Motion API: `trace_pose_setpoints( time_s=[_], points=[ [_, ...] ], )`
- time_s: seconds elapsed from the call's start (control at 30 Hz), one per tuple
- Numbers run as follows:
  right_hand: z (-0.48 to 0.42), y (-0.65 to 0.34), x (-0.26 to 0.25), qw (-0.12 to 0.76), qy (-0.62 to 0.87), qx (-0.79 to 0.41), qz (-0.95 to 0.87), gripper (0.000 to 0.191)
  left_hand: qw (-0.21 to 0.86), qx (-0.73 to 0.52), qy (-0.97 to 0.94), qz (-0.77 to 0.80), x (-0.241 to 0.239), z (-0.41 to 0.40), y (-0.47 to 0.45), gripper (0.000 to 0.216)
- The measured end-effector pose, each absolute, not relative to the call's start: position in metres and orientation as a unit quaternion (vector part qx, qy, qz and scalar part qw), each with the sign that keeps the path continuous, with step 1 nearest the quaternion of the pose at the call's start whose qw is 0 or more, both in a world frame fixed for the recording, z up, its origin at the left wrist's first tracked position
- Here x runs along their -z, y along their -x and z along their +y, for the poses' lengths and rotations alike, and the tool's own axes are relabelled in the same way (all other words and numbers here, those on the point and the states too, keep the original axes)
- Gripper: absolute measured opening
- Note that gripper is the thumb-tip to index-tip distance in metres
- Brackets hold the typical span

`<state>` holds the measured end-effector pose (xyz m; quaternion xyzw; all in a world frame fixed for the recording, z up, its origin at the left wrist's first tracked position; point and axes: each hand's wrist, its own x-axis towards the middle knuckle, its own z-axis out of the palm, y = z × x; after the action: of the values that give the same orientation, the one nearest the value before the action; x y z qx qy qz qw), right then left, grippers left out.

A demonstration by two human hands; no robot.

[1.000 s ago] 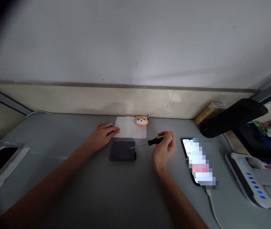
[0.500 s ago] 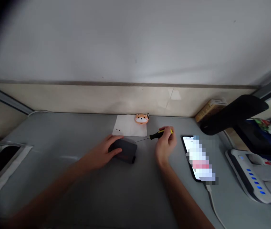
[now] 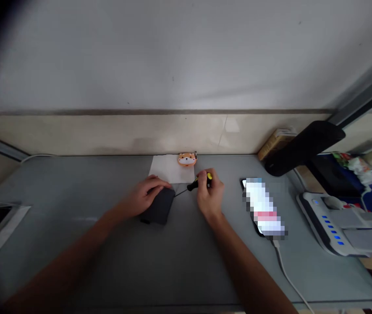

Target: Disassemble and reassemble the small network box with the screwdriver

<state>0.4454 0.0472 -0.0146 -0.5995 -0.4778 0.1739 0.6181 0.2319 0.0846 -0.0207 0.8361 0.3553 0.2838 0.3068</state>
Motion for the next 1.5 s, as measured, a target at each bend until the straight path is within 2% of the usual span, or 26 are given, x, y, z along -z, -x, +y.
trace_pose_setpoints(
  time_s=[0.37, 0.5, 0.73, 1.07, 1.3, 1.43, 1.5],
  points=[
    [0.051, -0.446, 0.012, 0.627, 0.619, -0.155, -0.447, 0.032, 0.327, -0.336, -0.781, 0.412, 0.027, 0.071, -0.213, 0.017],
    [0.048, -0.446, 0.007, 0.64, 0.613, -0.152, -0.437, 0.031, 0.298, -0.346, -0.803, 0.384, 0.029, 0.071, -0.212, 0.017],
    [0.034, -0.431, 0.002, 0.606, 0.554, -0.216, -0.528, 0.032, 0.242, -0.327, -0.839, 0.362, 0.031, 0.068, -0.212, 0.019],
    [0.035, -0.431, 0.005, 0.613, 0.557, -0.203, -0.522, 0.033, 0.194, -0.359, -0.849, 0.337, 0.02, 0.062, -0.214, 0.017],
    [0.038, -0.431, 0.004, 0.608, 0.564, -0.221, -0.514, 0.032, 0.217, -0.294, -0.884, 0.291, -0.005, 0.05, -0.222, 0.015],
    [0.04, -0.436, 0.0, 0.633, 0.585, -0.206, -0.464, 0.032, 0.226, -0.217, -0.907, 0.282, 0.001, 0.049, -0.227, 0.031],
    [0.042, -0.438, -0.002, 0.642, 0.603, -0.199, -0.431, 0.032, 0.219, -0.213, -0.908, 0.285, 0.009, 0.051, -0.23, 0.026]
  ],
)
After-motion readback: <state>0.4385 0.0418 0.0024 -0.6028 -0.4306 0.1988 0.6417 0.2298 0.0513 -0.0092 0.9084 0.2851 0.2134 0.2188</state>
